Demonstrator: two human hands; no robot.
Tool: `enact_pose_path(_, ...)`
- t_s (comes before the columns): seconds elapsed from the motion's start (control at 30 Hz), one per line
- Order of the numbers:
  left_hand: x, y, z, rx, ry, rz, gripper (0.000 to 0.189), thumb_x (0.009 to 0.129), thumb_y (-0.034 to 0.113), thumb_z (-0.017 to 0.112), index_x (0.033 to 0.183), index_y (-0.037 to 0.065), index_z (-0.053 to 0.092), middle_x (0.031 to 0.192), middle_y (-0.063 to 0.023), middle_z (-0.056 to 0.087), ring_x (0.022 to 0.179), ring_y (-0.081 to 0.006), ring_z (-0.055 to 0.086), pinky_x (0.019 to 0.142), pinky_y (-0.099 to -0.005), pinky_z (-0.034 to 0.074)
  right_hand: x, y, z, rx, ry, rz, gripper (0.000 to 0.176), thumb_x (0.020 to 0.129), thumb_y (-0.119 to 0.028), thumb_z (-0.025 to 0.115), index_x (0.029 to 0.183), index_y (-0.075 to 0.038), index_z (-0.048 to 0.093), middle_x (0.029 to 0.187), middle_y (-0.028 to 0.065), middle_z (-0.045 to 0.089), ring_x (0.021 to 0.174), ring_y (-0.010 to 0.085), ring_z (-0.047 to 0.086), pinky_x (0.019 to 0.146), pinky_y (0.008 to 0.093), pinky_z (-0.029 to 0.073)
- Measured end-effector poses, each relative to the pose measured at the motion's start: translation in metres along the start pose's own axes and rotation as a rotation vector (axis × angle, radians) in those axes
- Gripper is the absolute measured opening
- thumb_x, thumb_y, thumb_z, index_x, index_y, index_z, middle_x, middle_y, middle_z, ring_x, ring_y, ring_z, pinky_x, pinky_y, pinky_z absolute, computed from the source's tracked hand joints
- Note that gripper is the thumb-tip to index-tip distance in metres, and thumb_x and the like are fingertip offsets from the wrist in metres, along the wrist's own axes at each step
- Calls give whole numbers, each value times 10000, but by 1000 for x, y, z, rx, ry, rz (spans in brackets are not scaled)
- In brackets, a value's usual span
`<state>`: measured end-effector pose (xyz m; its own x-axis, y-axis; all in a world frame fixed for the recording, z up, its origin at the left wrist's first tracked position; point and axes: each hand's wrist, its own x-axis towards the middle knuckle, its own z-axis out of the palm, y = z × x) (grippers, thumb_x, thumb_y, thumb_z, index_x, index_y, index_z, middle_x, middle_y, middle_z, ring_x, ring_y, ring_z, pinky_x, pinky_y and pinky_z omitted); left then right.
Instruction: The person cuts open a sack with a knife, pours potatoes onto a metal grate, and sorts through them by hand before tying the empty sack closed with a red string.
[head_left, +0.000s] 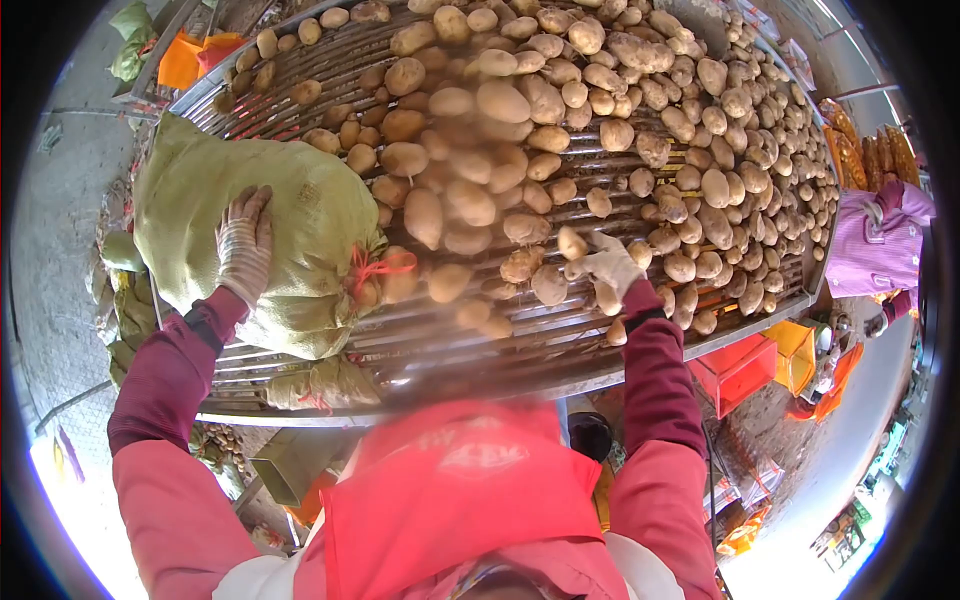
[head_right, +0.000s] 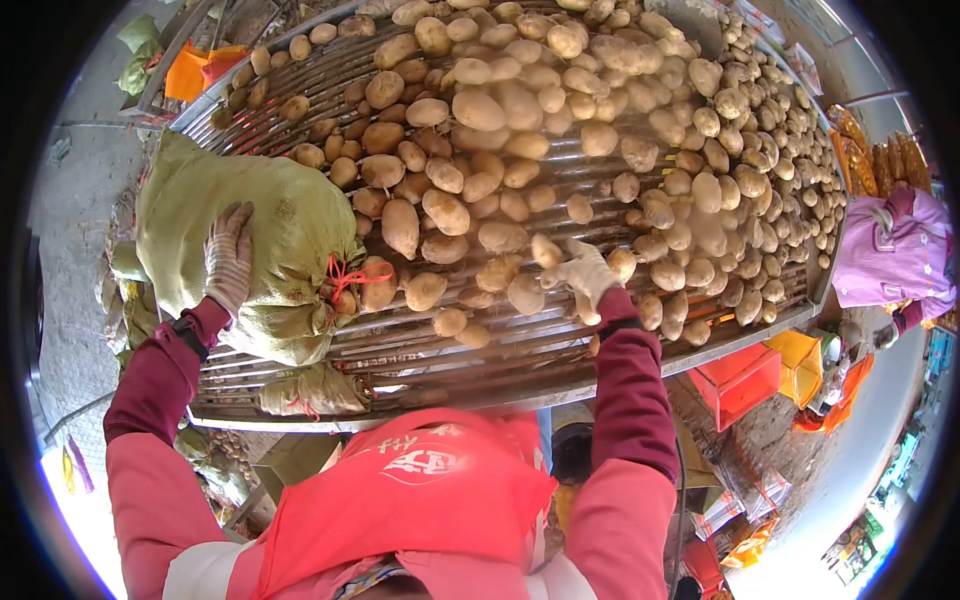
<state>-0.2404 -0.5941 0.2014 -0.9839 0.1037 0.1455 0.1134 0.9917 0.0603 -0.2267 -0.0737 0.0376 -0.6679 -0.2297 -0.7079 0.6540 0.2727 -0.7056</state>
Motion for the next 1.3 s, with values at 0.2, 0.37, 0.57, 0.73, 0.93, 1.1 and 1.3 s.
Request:
enact_pose_path(0.2, 1, -4, 4, 14, 3, 9, 326, 915, 149, 530, 1238, 149, 578, 1284, -117, 545, 1185, -335, 499, 1011, -459, 364, -81, 16, 0, 911, -26, -342, 532, 832, -88, 578, 1347, -55, 448, 1264, 102, 560, 1050, 252, 615, 848, 425, 543)
enact_pose_path(0.37, 0, -3, 3, 0, 12, 12, 324, 914, 141, 527, 1233, 148, 581, 1291, -129, 541, 1194, -334, 494, 1022, -459, 358, -87, 39, 33, 794, 85, -268, 432, 820, -168, 663, 1232, -96, 556, 1119, 68, 618, 990, 212, 628, 767, 363, 557)
enact_pose_path(0.57, -2, 0, 1, -2, -5, -5, 321, 917, 144, 517, 1232, 146, 582, 1303, -131, 534, 1217, -333, 478, 1041, -464, 337, -32, 44, 134, -737, 355, -479, 422, 742, -215, 745, 1134, -113, 625, 1067, 80, 646, 933, 272, 654, 796, 427, 528)
enact_pose_path(0.73, -1, 3, 1, 40, -35, -45, 320, 921, 162, 515, 1234, 152, 582, 1306, -124, 532, 1228, -326, 471, 1049, -468, 326, -27, 13, 174, -1031, 141, -338, 624, 694, -268, 775, 1248, -119, 530, 1287, 132, 519, 1011, 344, 619, 837, 459, 525)
enact_pose_path(0.93, -9, 94, 8, 94, -30, 13, 341, 839, 152, 599, 1172, 85, 592, 1181, -158, 592, 1095, -331, 552, 957, -439, 420, -29, 25, 162, -851, 177, -74, 665, 644, -312, 782, 1236, -116, 550, 1153, 186, 555, 942, 343, 642, 812, 459, 518)
enact_pose_path(1.1, -39, 220, 68, -211, -547, 242, 554, 821, 186, 592, 1332, 23, 456, 1276, -238, 517, 1192, -366, 496, 1035, -443, 386, -52, 92, 146, 523, 174, -64, 459, 787, -248, 706, 1186, -48, 601, 908, 92, 646, 819, 186, 626, 719, 336, 527)
enact_pose_path(1.3, -51, 246, 201, -54, -205, 153, 679, 836, 285, 610, 1424, 52, 363, 1442, -242, 341, 1350, -428, 285, 1095, -564, 257, -91, 77, 137, 1028, 41, 14, 411, 847, -244, 670, 1186, -30, 577, 942, 25, 607, 848, 153, 610, 740, 328, 538)
